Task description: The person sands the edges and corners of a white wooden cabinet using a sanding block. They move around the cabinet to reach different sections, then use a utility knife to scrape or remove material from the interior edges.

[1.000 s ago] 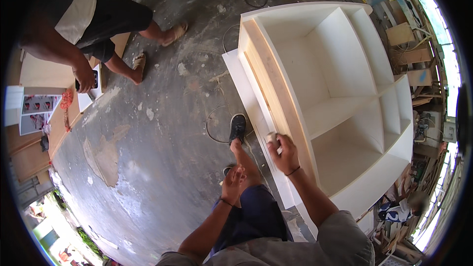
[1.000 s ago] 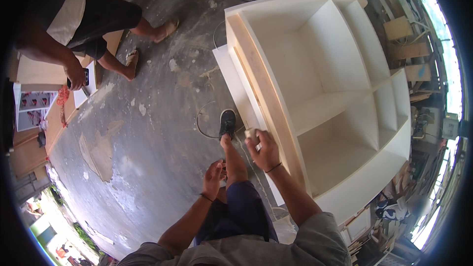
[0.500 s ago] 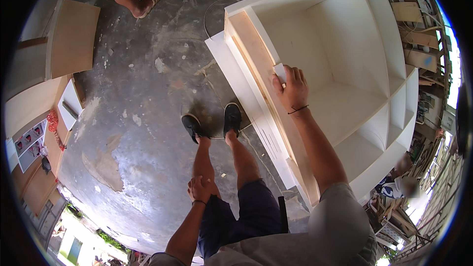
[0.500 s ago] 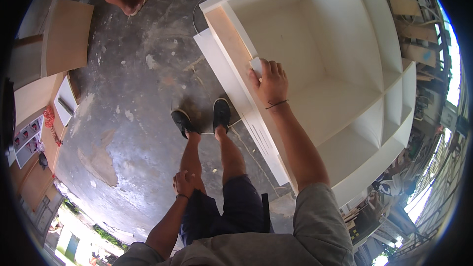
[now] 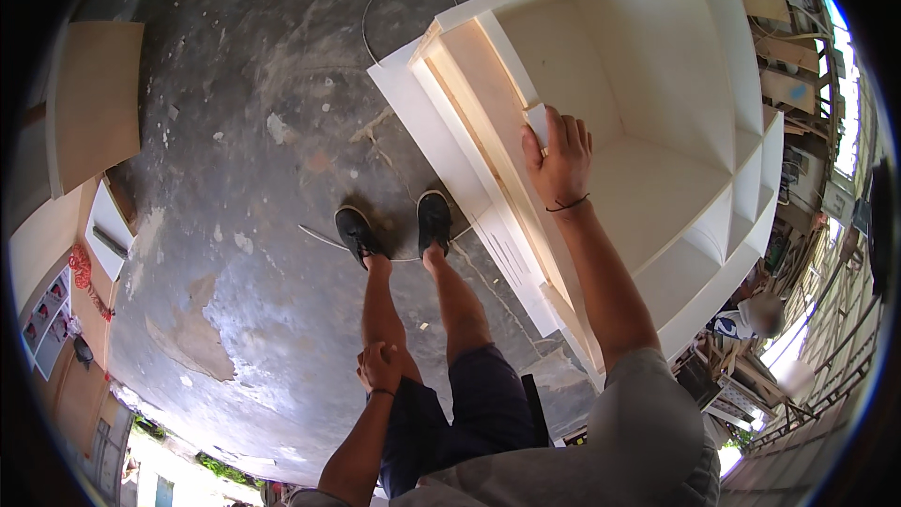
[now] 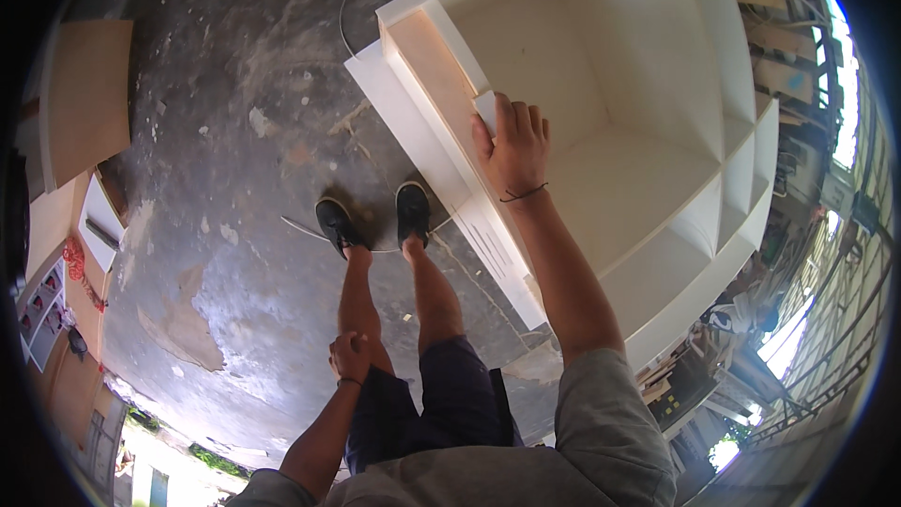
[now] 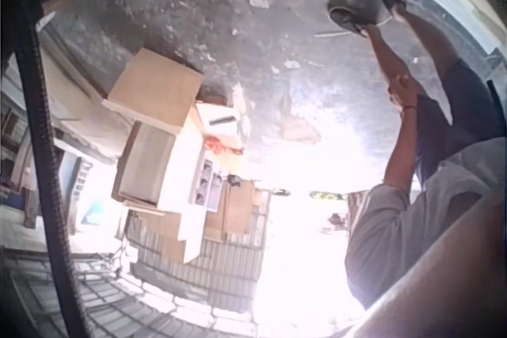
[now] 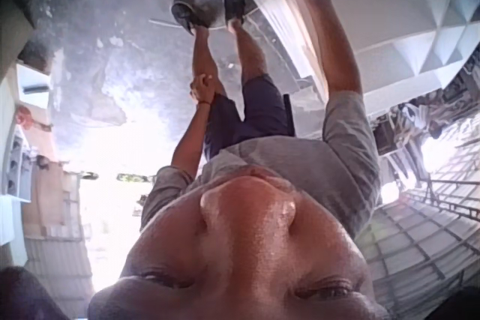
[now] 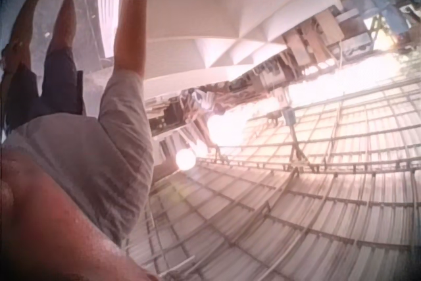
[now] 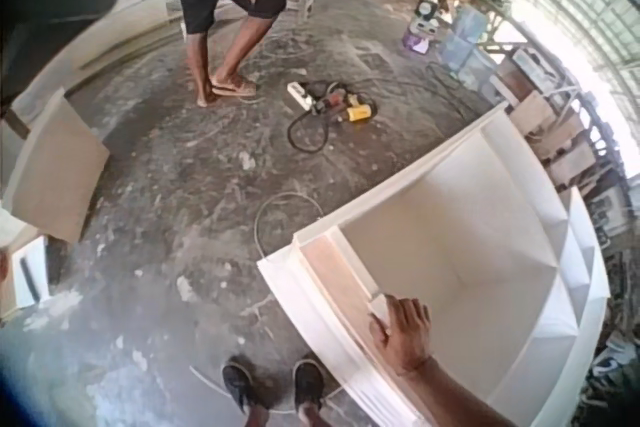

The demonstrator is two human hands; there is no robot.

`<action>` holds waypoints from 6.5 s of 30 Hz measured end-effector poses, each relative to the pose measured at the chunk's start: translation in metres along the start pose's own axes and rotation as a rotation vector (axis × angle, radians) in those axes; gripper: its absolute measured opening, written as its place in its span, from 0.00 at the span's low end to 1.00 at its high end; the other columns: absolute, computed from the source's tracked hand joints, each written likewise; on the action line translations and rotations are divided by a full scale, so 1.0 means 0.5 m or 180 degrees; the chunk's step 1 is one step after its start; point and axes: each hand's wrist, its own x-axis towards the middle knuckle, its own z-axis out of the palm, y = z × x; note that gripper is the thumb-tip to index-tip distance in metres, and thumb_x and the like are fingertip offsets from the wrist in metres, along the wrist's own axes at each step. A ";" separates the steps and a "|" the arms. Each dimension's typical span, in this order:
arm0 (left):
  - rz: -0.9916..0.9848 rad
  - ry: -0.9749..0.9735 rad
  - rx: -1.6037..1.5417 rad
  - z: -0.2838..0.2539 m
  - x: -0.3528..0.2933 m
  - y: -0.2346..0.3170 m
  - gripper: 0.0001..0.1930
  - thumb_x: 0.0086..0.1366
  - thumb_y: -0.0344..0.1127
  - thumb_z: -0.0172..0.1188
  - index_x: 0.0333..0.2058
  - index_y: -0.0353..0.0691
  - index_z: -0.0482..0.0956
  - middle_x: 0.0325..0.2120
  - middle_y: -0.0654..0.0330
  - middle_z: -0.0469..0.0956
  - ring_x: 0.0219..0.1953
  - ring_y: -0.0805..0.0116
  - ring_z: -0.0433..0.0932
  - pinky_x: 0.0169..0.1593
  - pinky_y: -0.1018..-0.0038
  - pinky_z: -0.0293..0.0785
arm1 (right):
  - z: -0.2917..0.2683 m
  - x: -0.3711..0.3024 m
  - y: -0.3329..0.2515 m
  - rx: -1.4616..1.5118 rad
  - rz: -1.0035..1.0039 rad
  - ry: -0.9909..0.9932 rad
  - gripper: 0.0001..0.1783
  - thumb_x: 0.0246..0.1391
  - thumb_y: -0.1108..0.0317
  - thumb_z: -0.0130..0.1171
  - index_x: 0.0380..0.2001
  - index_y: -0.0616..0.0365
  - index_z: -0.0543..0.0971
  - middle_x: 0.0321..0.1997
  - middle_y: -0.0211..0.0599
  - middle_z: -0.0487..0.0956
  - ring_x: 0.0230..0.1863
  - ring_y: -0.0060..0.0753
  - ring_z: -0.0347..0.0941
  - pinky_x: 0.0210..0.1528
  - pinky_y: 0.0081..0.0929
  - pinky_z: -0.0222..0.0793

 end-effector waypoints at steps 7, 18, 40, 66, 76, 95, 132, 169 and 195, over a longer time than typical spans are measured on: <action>0.0141 -0.0003 -0.0030 -0.033 0.025 -0.011 0.15 0.58 0.48 0.61 0.40 0.49 0.79 0.46 0.64 0.78 0.56 0.57 0.69 0.55 0.54 0.65 | 0.019 0.004 -0.008 0.0028 0.0021 0.0144 0.23 0.57 0.57 0.58 0.49 0.62 0.73 0.35 0.42 0.73 0.38 0.47 0.69 0.39 0.43 0.64; 0.0369 0.0203 0.0075 -0.061 0.049 -0.001 0.15 0.57 0.47 0.63 0.39 0.46 0.79 0.40 0.60 0.80 0.50 0.55 0.74 0.52 0.58 0.69 | 0.022 0.033 -0.023 0.0015 0.0056 0.0113 0.23 0.58 0.57 0.57 0.49 0.64 0.72 0.36 0.45 0.73 0.38 0.49 0.69 0.40 0.44 0.64; 0.0304 0.0057 0.0171 -0.088 0.064 0.029 0.15 0.56 0.47 0.62 0.39 0.47 0.79 0.41 0.61 0.80 0.52 0.56 0.73 0.52 0.56 0.68 | 0.034 0.063 -0.026 0.0105 0.0030 0.0139 0.22 0.59 0.58 0.57 0.49 0.62 0.73 0.37 0.42 0.74 0.38 0.46 0.69 0.40 0.42 0.62; 0.0360 0.0145 0.0285 -0.059 0.051 -0.001 0.17 0.55 0.48 0.65 0.40 0.46 0.79 0.40 0.61 0.80 0.50 0.56 0.74 0.52 0.59 0.69 | 0.095 0.220 -0.086 -0.0134 0.0163 0.0451 0.17 0.50 0.58 0.62 0.38 0.57 0.75 0.35 0.37 0.75 0.41 0.44 0.72 0.40 0.44 0.64; 0.0192 0.0014 0.0048 -0.051 0.040 -0.007 0.16 0.56 0.48 0.63 0.40 0.49 0.79 0.43 0.64 0.79 0.54 0.59 0.71 0.54 0.56 0.66 | 0.068 0.207 -0.068 -0.0077 0.0032 0.0239 0.15 0.50 0.61 0.63 0.35 0.62 0.77 0.35 0.44 0.74 0.41 0.52 0.71 0.42 0.45 0.70; 0.0600 0.0262 0.0447 -0.040 0.042 -0.027 0.17 0.56 0.47 0.63 0.40 0.44 0.80 0.41 0.59 0.80 0.50 0.54 0.74 0.53 0.59 0.70 | -0.041 -0.018 0.002 0.0198 0.0283 -0.0265 0.15 0.49 0.59 0.63 0.35 0.58 0.74 0.37 0.41 0.73 0.42 0.47 0.71 0.43 0.44 0.65; 0.0200 -0.0097 0.0168 -0.077 0.071 0.001 0.15 0.56 0.48 0.63 0.39 0.48 0.81 0.41 0.62 0.80 0.52 0.57 0.73 0.54 0.58 0.68 | 0.064 0.219 -0.083 -0.0054 0.0070 -0.0009 0.18 0.49 0.60 0.63 0.36 0.61 0.73 0.38 0.44 0.72 0.42 0.47 0.70 0.43 0.45 0.65; 0.2054 0.1356 -0.2113 -0.271 0.294 0.903 0.18 0.65 0.45 0.55 0.41 0.34 0.78 0.40 0.51 0.77 0.44 0.59 0.74 0.50 0.65 0.69 | -0.073 -0.287 0.117 0.1269 0.2693 0.0469 0.15 0.51 0.59 0.64 0.34 0.59 0.74 0.33 0.40 0.74 0.37 0.46 0.72 0.40 0.41 0.69; 0.2570 0.0203 -0.0102 -0.351 0.248 0.608 0.17 0.65 0.44 0.55 0.44 0.37 0.76 0.42 0.43 0.79 0.47 0.45 0.77 0.50 0.61 0.73 | -0.100 -0.294 0.119 0.1018 0.3098 -0.0202 0.16 0.57 0.55 0.57 0.38 0.57 0.73 0.40 0.42 0.75 0.46 0.50 0.72 0.46 0.46 0.69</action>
